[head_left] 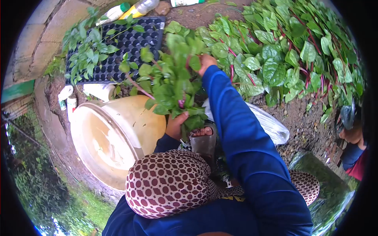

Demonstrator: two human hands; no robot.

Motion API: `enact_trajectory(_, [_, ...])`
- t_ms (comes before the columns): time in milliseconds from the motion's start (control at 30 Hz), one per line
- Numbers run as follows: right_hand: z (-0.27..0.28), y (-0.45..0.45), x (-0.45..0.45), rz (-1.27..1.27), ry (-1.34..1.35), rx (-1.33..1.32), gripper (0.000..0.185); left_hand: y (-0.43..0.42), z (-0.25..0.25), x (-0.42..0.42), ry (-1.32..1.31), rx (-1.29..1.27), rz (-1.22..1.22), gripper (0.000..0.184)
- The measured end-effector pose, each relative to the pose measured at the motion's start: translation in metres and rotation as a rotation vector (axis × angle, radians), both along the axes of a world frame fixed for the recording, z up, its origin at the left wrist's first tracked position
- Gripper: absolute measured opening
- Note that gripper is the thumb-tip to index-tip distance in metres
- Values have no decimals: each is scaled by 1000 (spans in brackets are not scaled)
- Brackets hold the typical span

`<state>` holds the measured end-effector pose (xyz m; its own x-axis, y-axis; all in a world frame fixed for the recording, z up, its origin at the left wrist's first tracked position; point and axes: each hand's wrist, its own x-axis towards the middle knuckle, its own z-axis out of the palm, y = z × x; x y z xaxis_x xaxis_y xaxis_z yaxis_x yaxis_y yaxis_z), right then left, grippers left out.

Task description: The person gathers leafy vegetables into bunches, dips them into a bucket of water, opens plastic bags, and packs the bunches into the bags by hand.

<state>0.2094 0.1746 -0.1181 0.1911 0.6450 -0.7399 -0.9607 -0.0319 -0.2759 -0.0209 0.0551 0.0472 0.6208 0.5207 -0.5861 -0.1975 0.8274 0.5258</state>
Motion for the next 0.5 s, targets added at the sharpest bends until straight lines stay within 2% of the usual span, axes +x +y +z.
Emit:
enact_trajectory(67, [51,-18,5,21,-164,-23,25,-7,-17,2,25,97,-12,43])
enact_trajectory(167, [28,-15,9,-78,-534,-39,23,-19,-19,-1,-1,24,21,45])
enact_trajectory(267, [28,-17,10,273,-1464,-171,18,-29,-21,-8,6,0,6,46])
enact_trajectory(300, [31,-20,15,456,-1651,-257,17,-30,-21,-11,7,24,-1,46])
enact_trajectory(400, [59,-20,14,721,-1957,-397,19,-27,-16,-11,34,92,22,45])
enact_trajectory(433, [61,-19,19,855,-2049,-374,12,-22,-12,-11,33,85,26,44])
enact_trajectory(500, [92,-21,23,507,-1327,-223,12,-15,-4,-1,25,93,108,41])
